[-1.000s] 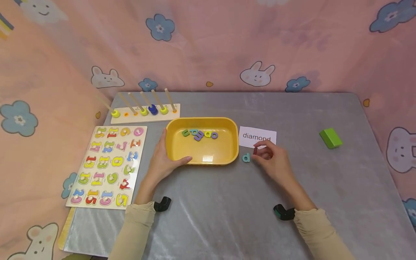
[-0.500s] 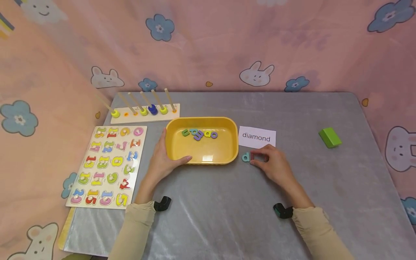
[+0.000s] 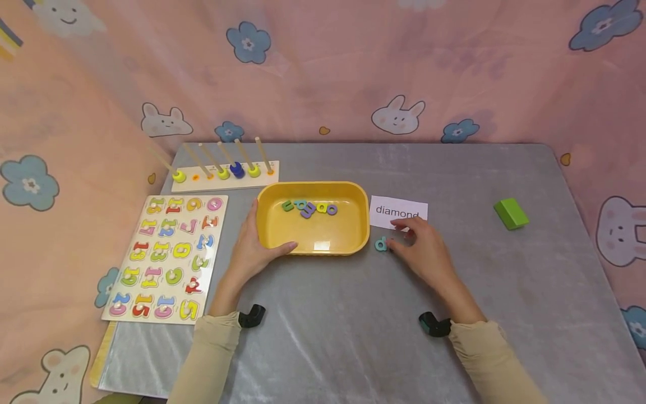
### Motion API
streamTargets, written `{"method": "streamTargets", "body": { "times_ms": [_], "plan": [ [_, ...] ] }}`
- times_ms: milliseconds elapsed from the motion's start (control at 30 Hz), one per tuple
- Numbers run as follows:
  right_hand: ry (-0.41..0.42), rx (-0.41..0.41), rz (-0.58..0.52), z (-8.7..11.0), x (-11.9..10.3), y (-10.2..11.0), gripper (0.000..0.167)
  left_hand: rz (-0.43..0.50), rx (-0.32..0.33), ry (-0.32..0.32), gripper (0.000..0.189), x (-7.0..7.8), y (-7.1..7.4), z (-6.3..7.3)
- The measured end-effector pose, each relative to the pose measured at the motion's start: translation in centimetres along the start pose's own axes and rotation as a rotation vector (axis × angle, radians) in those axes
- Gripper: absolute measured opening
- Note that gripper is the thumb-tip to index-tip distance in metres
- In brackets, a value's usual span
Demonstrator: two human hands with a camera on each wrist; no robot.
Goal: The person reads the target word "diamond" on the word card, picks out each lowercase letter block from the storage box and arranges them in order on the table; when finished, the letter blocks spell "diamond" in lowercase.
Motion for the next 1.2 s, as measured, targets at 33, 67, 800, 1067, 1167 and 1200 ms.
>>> {"method": "streamTargets", "body": {
  "times_ms": [33,67,800,1067,1167,1200],
  "plan": [
    [0.016,0.016,-0.024,-0.2,-0.6,0.1,0.042,0.003,0.0,-0.001,0.143,0.0,0.0,0.0],
    [0.03,0.025,-0.049,-0.3,-1.3,0.1,0.042,0.004,0.0,-0.002,0.143,0.1,0.0,0.0],
    [0.009,-0.381,-0.289,-5.4,-9.4,-7.9,0.065,0.007,-0.009,0.008,0.141,0.1,0.1,0.1],
    [-0.104,-0.336,-0.188,-8.4,-8.7,-10.2,0.054,-0.002,0.0,0.006,0.142,0.1,0.2,0.1],
    [-0.125,-0.29,-0.185,-9.1,-8.3,-10.7,0.049,-0.004,0.002,0.002,0.142,0.2,0.2,0.1],
    [-0.131,-0.274,-0.189,-9.3,-8.1,-10.8,0.047,-0.006,0.002,0.0,0.142,0.1,0.2,0.1]
  ]
}}
Point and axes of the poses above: each hand's wrist, its own z-axis away from the middle knuckle, its own y-axis out of the back of the hand, x = y × z, the point moved 8 cm from there along -z, towards the middle knuckle, and after that the axes turned 5 degrees about -y, right-handed, at the moved point
